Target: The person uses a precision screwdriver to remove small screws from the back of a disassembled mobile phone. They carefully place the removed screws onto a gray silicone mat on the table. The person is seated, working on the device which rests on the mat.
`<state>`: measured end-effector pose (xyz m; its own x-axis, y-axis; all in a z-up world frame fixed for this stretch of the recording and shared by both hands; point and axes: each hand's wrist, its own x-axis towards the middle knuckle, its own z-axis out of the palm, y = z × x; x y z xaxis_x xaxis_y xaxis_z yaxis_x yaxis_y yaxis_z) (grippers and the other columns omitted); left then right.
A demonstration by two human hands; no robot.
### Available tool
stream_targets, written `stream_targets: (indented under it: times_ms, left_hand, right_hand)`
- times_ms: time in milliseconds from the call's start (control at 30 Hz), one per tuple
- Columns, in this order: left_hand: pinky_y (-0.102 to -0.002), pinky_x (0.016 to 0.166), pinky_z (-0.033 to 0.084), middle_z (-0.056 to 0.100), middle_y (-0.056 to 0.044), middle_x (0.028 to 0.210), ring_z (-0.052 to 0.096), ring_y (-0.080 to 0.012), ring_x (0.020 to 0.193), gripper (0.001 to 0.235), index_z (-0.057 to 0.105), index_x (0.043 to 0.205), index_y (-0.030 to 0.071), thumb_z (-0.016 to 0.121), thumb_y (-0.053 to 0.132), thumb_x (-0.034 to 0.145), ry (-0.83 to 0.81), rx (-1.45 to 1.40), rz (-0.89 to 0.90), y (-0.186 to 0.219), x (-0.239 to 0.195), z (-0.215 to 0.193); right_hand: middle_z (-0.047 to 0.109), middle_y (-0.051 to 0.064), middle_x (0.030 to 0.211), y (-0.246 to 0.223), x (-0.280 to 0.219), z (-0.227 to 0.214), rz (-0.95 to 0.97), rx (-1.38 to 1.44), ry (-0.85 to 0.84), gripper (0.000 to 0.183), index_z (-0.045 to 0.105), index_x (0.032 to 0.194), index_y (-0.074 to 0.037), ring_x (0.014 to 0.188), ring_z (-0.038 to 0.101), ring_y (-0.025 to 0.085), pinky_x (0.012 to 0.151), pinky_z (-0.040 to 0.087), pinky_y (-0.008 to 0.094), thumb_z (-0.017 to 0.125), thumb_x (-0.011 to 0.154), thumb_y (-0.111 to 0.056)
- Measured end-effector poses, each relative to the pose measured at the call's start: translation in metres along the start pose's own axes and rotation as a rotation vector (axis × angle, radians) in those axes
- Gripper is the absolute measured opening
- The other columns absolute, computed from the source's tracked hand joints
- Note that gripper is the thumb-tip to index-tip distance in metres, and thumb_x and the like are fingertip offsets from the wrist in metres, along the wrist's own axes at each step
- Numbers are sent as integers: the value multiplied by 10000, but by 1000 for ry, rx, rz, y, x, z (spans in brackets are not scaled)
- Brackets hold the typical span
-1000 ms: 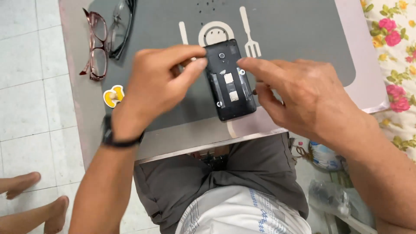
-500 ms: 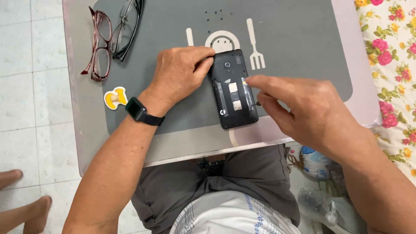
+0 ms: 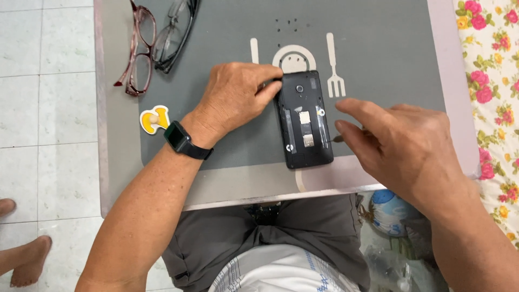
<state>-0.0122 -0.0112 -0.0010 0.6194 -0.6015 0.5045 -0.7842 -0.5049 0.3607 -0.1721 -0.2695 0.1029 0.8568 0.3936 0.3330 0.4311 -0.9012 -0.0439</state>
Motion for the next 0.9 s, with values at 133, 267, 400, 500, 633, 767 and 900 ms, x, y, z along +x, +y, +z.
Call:
stream_targets:
  times_ms: [133, 267, 400, 500, 633, 767, 900]
  left_hand:
    - [-417, 575, 530, 813, 40, 849, 747, -228, 733, 108, 812, 1099, 218, 768, 222, 1001, -29, -7, 19, -1, -3, -3]
    - [-413, 494, 452, 721, 39, 723, 679, -223, 641, 63, 753, 980, 211, 724, 164, 1010, -71, -44, 24, 8, -4, -12]
    - [-402, 484, 451, 727, 49, 729, 687, -208, 653, 59, 772, 1016, 227, 730, 185, 1015, -67, -26, 28, 5, -5, -8]
    - [-386, 483, 455, 729, 50, 723, 674, -197, 626, 56, 782, 1017, 211, 757, 161, 1011, -57, -64, 45, 4, -5, -9]
    - [-384, 510, 479, 781, 50, 785, 715, -199, 669, 77, 807, 1054, 212, 758, 176, 1007, -57, -74, 28, 4, -5, -8]
    - [-361, 531, 489, 795, 63, 802, 730, -178, 688, 86, 821, 1059, 213, 767, 169, 1007, -26, -80, 35, 2, -5, -6]
    - [-375, 563, 511, 818, 56, 846, 746, -193, 715, 103, 825, 1075, 213, 759, 175, 1006, -36, -87, 32, 2, -5, -8]
  right_hand:
    - [635, -7, 665, -7, 8, -7, 6, 31, -60, 329, 744, 1346, -150, 533, 591, 208, 527, 474, 384, 706, 1031, -60]
    - [665, -65, 754, -13, 13, -8, 58, 61, -82, 456, 726, 1353, -186, 546, 571, 202, 495, 444, 395, 615, 950, -3]
    - [545, -34, 581, -5, 8, 0, 15, 59, 2, 229, 767, 1261, -168, 471, 509, 165, 441, 376, 349, 728, 1062, -63]
    - [574, -34, 621, -6, 10, -2, 3, 74, 7, 319, 757, 1313, -152, 504, 520, 174, 466, 400, 350, 704, 1035, -5]
    - [677, -47, 803, -10, 13, -7, 12, 93, -64, 401, 706, 1328, -159, 588, 591, 188, 460, 417, 375, 629, 976, 17]
    - [637, -35, 651, -8, 10, -4, 25, 124, -26, 207, 747, 1245, -144, 481, 525, 174, 444, 384, 349, 723, 1056, -63]
    - [681, -31, 825, -13, 14, -10, -8, 120, -34, 399, 711, 1301, -126, 588, 556, 186, 458, 399, 359, 608, 970, 71]
